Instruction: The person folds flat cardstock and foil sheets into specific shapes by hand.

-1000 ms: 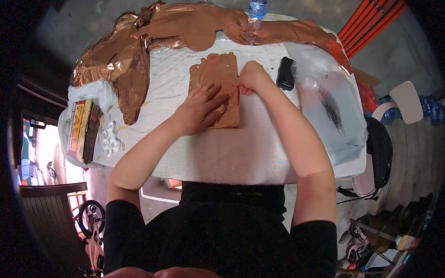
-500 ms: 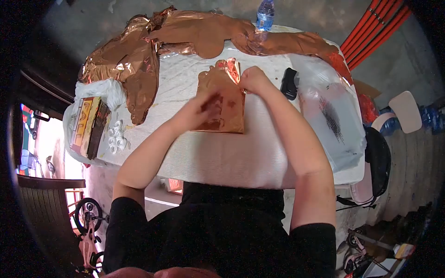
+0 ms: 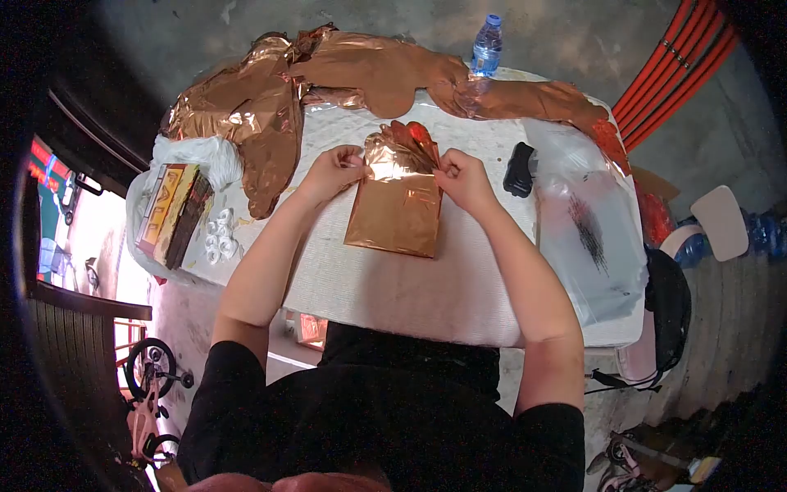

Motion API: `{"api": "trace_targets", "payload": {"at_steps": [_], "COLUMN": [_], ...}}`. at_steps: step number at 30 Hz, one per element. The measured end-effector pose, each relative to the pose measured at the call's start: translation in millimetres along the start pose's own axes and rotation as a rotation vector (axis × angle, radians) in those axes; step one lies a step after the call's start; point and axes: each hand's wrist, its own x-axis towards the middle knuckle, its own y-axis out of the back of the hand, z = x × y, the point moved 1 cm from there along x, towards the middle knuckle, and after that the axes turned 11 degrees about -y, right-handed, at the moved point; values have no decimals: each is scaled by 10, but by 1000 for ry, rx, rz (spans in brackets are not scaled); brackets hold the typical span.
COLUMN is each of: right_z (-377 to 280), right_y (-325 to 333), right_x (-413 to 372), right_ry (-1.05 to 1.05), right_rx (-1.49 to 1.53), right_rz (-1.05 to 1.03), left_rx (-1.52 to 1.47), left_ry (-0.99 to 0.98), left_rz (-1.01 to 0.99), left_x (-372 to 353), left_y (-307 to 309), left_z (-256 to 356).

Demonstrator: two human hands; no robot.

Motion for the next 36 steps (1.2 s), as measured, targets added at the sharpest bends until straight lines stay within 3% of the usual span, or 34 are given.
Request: {"api": "trace_targets", "payload": {"at_steps": [2, 5, 8, 12, 14, 18, 20, 24, 27, 29, 33, 35, 36], "right_z": [-32, -30, -26, -38, -108, -225, -237, -128, -74, 82, -82, -194, -201], "right_y": [-4, 5, 3, 45, 49, 110, 137, 99, 49, 6, -31, 9, -4], "right_x": [-44, -81, -91, -65, -77, -58, -17, 26, 8, -33, -284, -396, -433], "right_ry": [42, 59, 21, -63, -286, -466, -617, -629, -493, -93, 2, 499, 597], "right_rx": [99, 97, 87, 134, 358, 347, 306, 269, 11, -129, -226, -523, -656], "right_rz": [19, 5, -11, -78, -172, -272, -443, -482, -412, -296, -80, -31, -34], "left_rx": [-275, -444, -466, -462, -364, -394, -403, -398, -301, -147, 67, 408, 489], "left_ry": [193, 261, 336, 329, 313, 302, 311, 297, 251, 156, 78, -515, -549], "left_rz": [-85, -262, -268, -298, -244, -248, -239, -241, -221, -271, -289, -313, -349], "left_x": [-18, -10, -44, -101, -140, -178, -194, -232, -277, -316, -444, -493, -517], "left_y": [12, 86, 75, 80, 70, 77, 74, 63, 51, 39, 19, 26, 22], "left_z": [86, 56, 214, 265, 307, 322, 353, 303, 363, 436, 636, 605, 594]}}
